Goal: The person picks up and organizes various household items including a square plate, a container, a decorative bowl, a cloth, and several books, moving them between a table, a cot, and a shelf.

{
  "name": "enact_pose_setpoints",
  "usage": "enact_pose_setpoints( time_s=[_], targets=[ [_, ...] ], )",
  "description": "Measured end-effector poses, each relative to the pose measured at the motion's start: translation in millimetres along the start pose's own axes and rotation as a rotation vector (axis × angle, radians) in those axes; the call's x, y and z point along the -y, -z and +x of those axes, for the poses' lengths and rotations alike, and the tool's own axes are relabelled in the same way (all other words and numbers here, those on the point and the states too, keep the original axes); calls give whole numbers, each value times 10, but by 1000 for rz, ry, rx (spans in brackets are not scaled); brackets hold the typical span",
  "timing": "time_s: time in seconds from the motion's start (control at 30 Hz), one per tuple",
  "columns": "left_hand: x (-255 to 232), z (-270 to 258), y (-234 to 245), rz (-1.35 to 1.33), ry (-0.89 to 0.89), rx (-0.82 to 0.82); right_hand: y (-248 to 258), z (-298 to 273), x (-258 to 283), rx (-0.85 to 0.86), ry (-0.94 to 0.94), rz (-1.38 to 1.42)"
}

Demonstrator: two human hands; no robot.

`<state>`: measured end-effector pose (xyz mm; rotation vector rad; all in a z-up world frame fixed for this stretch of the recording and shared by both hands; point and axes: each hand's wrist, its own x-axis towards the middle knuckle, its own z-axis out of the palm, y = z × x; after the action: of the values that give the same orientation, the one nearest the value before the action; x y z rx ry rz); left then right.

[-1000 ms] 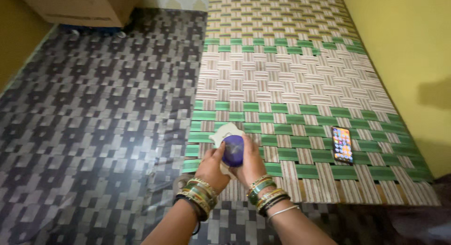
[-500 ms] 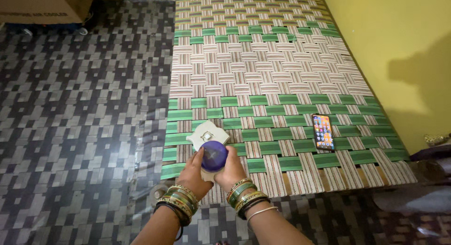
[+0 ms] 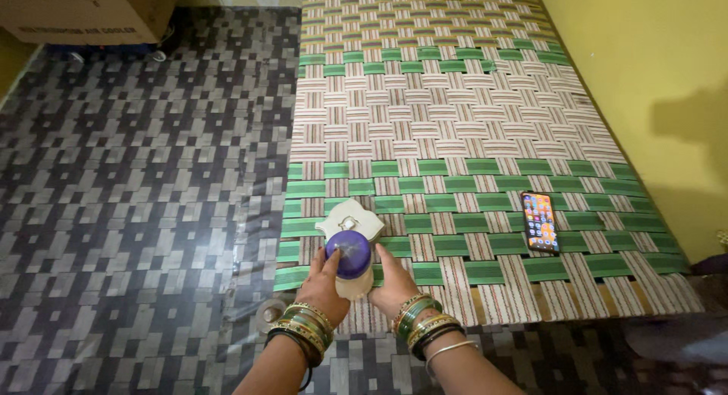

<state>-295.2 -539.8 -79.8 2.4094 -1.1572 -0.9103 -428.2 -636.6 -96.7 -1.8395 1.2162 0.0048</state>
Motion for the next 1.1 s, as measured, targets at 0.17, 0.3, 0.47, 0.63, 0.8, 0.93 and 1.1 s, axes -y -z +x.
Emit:
enact_pose_setpoints(
  time_s=[0.17,0.3,0.47,0.63,0.8,0.93,1.1],
  targets=[
    [-49,-45,35,7,24,22,-19,58,-111,-26,78,-9],
    [-33,-60,34,-3,-34,-33,-11,89,-118,-43,134,-11],
    [-32,-91,88,-6,-41,-15,61,32,7,-55,139,-23],
    [-80,-282,310,-2,73,93,151,-60,128,-70,177,-53],
    [-2,-523,488,-48,23,17,134,-48,195,-120,323,3],
    [94,-645,654,-96,24,-89,118,-60,461,-114,446,58],
    [351,-873,876,-116,-78,-312,110,-183,903,-62,563,16]
  ],
)
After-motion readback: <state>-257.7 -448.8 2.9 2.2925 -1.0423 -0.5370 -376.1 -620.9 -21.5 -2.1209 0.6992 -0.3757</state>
